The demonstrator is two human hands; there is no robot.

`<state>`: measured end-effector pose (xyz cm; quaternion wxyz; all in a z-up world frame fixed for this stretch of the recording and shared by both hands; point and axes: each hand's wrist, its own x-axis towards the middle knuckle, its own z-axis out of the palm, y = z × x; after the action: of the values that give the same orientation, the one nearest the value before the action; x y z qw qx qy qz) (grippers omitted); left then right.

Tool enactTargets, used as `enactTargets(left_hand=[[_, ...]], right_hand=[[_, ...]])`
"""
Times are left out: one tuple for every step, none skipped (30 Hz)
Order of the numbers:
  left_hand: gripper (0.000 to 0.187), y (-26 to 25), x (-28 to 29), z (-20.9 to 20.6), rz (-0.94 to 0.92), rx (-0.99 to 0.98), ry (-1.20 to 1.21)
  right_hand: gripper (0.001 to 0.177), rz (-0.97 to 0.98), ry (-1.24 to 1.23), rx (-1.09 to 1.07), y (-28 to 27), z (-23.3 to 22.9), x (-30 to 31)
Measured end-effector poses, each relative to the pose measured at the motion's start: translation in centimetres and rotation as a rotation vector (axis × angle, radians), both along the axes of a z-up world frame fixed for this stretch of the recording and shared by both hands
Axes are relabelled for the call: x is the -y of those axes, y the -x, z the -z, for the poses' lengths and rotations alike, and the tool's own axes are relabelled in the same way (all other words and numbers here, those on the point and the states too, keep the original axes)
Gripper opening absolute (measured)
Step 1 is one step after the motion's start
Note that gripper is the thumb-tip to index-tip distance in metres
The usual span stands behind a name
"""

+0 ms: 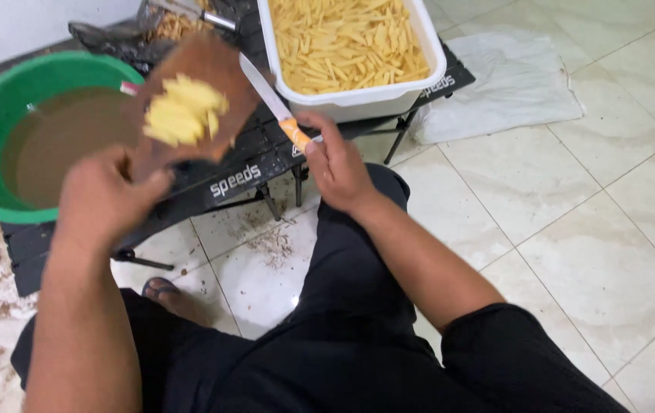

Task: Peeling potatoes and slicing them into French fries using a knife on a small cutting board.

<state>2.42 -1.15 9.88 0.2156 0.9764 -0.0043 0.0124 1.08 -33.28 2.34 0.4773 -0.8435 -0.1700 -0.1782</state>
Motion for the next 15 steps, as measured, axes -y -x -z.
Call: enactTargets(left_hand=[[0.037, 0.2, 0.8, -1.4, -0.004, -0.01, 0.0], [0.032, 0.0, 1.6, -3.1, -0.029, -0.074, 0.035], [0.027, -0.1, 2.5, -4.9, -0.053, -0.138, 0.071], [0.027, -0.2, 3.0, -6.1, -0.051, -0.135, 0.071], [0.023, -0.3, 3.5, -7.3, -0.055, -0.149, 0.112], [0.02, -0.2, 3.9, -8.4, -0.06, -0.168, 0.154], [0.02, -0.7, 4.4, -8.5, -0.06, -0.17, 0.154], [0.033, -1.4, 4.8, -8.7, -0.004, -0.104, 0.117], [0.05, -2.0, 5.2, -8.9, 0.052, -0.039, 0.08], [0.05, -2.6, 5.8, -8.8, 0.052, -0.032, 0.075], [0.05, -3.2, 6.5, -8.7, 0.091, -0.007, 0.024], [0.051, -4.0, 7.3, -8.6, 0.136, 0.019, -0.028], [0.051, -4.0, 8.1, -8.8, 0.142, 0.026, -0.034], [0.05, -4.0, 8.9, -8.8, 0.151, 0.017, -0.023], [0.05, -3.9, 9.8, -8.7, 0.16, 0.008, -0.012]], right_hand=[[0.041, -0.004, 0.0, -0.01, 0.4, -0.6, 0.2], [0.041, -0.038, 0.103, 0.03, 0.3, -1.4, 0.5], [0.042, -0.073, 0.206, 0.07, 0.3, -2.4, 0.8], [0.042, -0.071, 0.206, 0.073, 0.3, -3.3, 1.0], [0.041, -0.103, 0.233, 0.06, 0.5, -4.2, 1.1], [0.04, -0.137, 0.261, 0.041, 0.8, -5.0, 1.3], [0.04, -0.137, 0.261, 0.04, 0.5, -5.0, 1.5], [0.04, -0.135, 0.292, 0.103, 0.0, -5.0, 1.7], [0.04, -0.132, 0.323, 0.167, -0.3, -5.0, 1.8], [0.04, -0.132, 0.32, 0.173, -0.6, -5.5, 1.8], [0.039, -0.14, 0.334, 0.203, -0.8, -6.0, 1.9], [0.038, -0.142, 0.348, 0.234, -1.0, -6.5, 2.1], [0.038, -0.134, 0.343, 0.241, -1.9, -6.5, 2.5], [0.039, -0.097, 0.387, 0.246, -2.5, -6.3, 3.0], [0.04, -0.06, 0.431, 0.251, -3.2, -6.2, 3.5]])
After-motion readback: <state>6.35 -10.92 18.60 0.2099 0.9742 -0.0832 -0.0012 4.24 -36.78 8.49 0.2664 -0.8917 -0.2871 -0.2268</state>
